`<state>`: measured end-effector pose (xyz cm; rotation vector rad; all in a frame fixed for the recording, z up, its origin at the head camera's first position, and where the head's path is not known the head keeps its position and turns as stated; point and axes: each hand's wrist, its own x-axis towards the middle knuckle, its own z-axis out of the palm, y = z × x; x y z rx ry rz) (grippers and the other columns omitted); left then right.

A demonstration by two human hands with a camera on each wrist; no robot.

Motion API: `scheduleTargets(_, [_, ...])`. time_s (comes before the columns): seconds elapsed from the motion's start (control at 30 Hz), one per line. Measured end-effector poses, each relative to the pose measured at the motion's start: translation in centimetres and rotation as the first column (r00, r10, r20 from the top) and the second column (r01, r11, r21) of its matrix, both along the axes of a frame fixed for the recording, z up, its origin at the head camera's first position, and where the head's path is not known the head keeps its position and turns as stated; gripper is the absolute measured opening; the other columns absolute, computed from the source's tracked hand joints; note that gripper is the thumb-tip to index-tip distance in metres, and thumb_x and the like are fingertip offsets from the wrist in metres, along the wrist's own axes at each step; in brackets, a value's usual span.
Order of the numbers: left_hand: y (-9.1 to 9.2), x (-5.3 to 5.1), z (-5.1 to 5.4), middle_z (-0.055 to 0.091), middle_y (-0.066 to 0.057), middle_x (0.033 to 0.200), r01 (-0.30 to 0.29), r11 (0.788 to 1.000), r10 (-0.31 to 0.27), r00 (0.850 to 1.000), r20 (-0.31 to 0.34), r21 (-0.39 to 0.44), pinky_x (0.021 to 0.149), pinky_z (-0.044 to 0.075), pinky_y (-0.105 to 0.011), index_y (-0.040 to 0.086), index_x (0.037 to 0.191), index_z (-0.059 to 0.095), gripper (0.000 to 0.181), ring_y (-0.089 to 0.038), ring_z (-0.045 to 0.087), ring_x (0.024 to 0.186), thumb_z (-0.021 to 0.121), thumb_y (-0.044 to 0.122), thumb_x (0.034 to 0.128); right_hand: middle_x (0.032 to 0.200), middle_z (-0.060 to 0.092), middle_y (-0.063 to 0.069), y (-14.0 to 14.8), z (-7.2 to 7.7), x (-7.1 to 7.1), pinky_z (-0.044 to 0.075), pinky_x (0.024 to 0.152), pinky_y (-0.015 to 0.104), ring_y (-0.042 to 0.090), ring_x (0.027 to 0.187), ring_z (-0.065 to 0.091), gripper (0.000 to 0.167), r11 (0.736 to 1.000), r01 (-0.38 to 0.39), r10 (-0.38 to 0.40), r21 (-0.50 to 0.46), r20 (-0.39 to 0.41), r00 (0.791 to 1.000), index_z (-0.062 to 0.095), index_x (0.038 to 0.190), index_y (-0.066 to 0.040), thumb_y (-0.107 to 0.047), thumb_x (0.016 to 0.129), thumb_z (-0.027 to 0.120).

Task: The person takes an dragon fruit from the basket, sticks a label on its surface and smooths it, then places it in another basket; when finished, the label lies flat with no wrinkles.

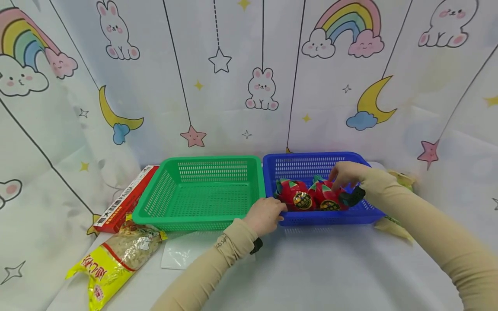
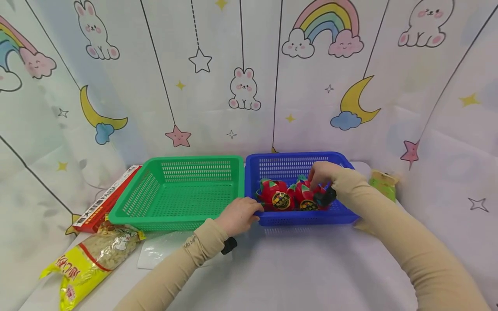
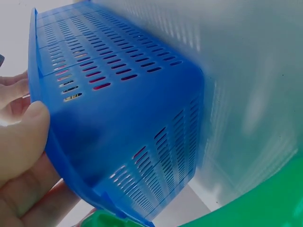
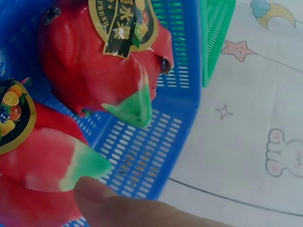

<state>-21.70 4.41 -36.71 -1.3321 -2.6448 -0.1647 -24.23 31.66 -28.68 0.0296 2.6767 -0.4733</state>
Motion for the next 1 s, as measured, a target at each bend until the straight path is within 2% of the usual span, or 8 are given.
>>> scheduleTargets(0.3, [0.3,-0.9,1.0,0.068,0.003,0.096,0.048,0.997,-0.045,0.998,0.046,-0.065,0.077,0.051,-0.025,0.015,0.105,0.067,0.019,-0.012,0.062,0.089,0.063,0.022,0.0873,0.104,0.062,0.021,-0.1,0.6,0.1,0.052,0.078,0.044,0.031,0.091,0.062,0.041,1.000,-0.025,0.025,0.017,-0.017,1.000,0.059,0.113,0.005,-0.016,0.079,0.070])
scheduleTargets(0.47, [0.2,-1.5,1.3,0.067,0.003,0.097,0.066,0.992,-0.060,0.996,0.062,-0.103,0.076,0.051,-0.024,0.015,0.105,0.067,0.020,-0.012,0.062,0.089,0.064,0.023,0.0874,0.101,0.063,0.019,-0.9,0.9,0.4,0.053,0.074,0.042,0.025,0.084,0.063,0.038,0.998,-0.050,0.051,0.023,-0.045,0.998,0.060,0.109,0.006,-0.014,0.078,0.070])
scheduleTargets(0.67, [-0.1,-1.7,1.4,0.065,0.002,0.095,0.080,0.992,-0.072,0.994,0.082,-0.101,0.074,0.050,-0.022,0.015,0.105,0.068,0.021,-0.010,0.061,0.086,0.064,0.025,0.0872,0.095,0.065,0.014,-2.0,1.0,0.9,0.053,0.067,0.037,0.022,0.077,0.059,0.033,0.994,-0.092,0.097,0.054,-0.090,0.991,0.064,0.105,0.004,-0.011,0.076,0.068])
scheduleTargets(0.83, [-0.6,-1.6,1.7,0.066,0.003,0.097,0.076,0.992,-0.072,0.997,0.041,-0.098,0.074,0.050,-0.022,0.016,0.106,0.068,0.023,-0.011,0.061,0.087,0.064,0.027,0.0871,0.092,0.066,0.012,-3.2,1.1,1.3,0.052,0.064,0.032,0.020,0.074,0.059,0.028,0.988,-0.143,0.150,0.064,-0.114,0.982,0.066,0.101,0.004,-0.005,0.074,0.065])
scheduleTargets(1.0, [-1.1,-1.5,2.7,0.066,0.003,0.097,0.057,0.996,-0.057,0.998,0.002,-0.067,0.071,0.050,-0.022,0.015,0.106,0.067,0.023,-0.013,0.059,0.084,0.065,0.028,0.0861,0.091,0.067,0.012,-4.6,1.4,1.8,0.053,0.068,0.032,0.019,0.076,0.060,0.028,0.980,-0.185,0.194,0.076,-0.139,0.971,0.067,0.099,0.004,-0.002,0.072,0.063])
